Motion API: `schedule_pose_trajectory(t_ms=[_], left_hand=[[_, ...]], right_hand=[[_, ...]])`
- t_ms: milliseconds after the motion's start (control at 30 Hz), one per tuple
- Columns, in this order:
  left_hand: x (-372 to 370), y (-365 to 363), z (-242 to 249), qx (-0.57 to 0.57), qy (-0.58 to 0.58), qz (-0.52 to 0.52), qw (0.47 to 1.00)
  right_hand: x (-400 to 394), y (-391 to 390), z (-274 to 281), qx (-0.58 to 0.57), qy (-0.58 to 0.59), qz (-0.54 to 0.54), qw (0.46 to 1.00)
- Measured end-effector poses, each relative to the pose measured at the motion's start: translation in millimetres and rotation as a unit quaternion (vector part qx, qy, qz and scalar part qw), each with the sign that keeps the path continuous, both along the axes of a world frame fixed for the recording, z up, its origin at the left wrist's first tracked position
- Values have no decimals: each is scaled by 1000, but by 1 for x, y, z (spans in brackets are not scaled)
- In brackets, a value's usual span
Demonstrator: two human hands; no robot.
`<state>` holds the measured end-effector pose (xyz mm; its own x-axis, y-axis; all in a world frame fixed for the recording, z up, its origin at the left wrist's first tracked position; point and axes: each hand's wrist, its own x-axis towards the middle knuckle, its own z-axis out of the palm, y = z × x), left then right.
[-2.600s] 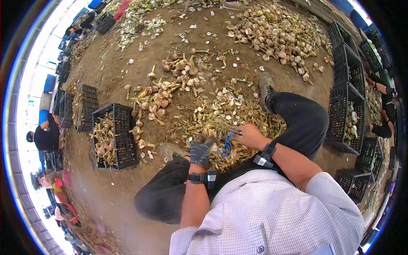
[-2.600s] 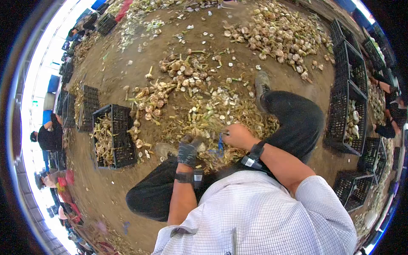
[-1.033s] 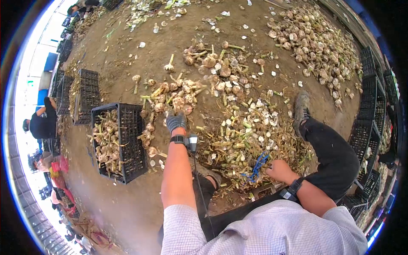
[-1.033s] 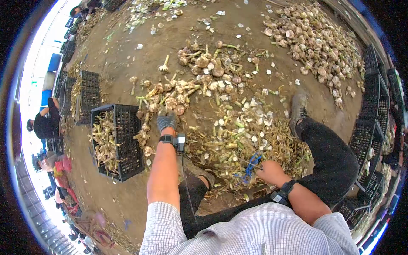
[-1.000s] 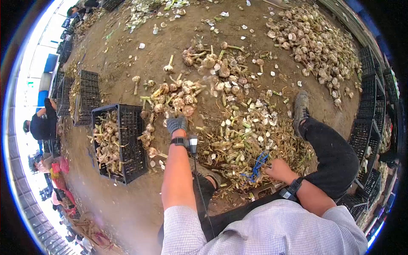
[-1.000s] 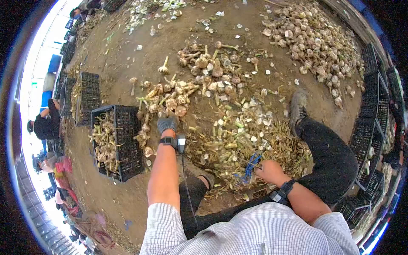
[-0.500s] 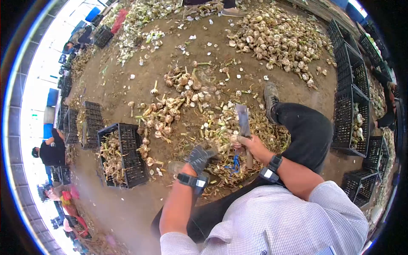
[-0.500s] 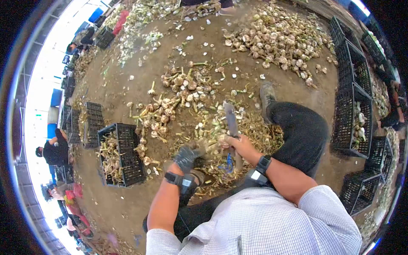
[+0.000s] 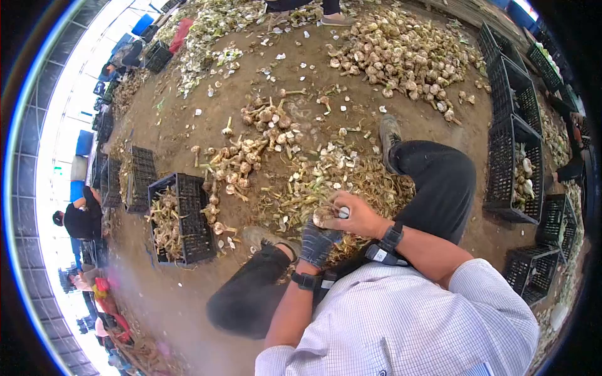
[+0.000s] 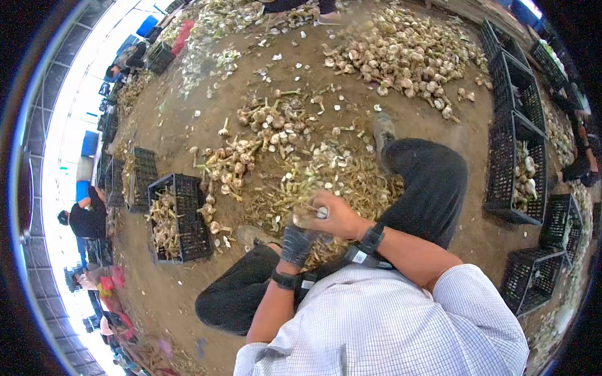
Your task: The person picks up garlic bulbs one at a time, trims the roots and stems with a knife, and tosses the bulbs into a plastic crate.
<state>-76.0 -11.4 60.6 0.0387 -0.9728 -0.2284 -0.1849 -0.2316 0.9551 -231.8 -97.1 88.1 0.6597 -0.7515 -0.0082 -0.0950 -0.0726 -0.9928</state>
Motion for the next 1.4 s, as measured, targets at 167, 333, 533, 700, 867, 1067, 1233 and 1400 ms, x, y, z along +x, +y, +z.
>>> schedule_pose_trajectory(t_ms=[167, 333, 533, 700, 867, 1067, 1233, 1400], left_hand=[[15, 16, 5, -7, 7, 25, 1000], [22, 20, 4, -73, -228, -89, 967], [40, 33, -38, -140, -365, -121, 913], [45, 32, -49, -87, -262, -82, 958], [47, 33, -36, -64, -255, -96, 960], [57, 36, -38, -208, -356, -127, 902], [48, 22, 7, -232, -452, -169, 845], [59, 22, -7, -13, 15, 49, 999]], right_hand=[[-12, 2, 7, -81, 56, 14, 995], [-17, 12, 5, -186, 137, 51, 972], [-15, 14, 5, -229, 165, 43, 958], [-11, 15, 5, -226, 190, 37, 955], [-10, 14, -5, -223, 195, 41, 954], [-7, 15, -11, -211, 220, 66, 950], [-5, -4, -38, -123, 342, 74, 929], [-7, -10, -62, -38, 320, 35, 946]])
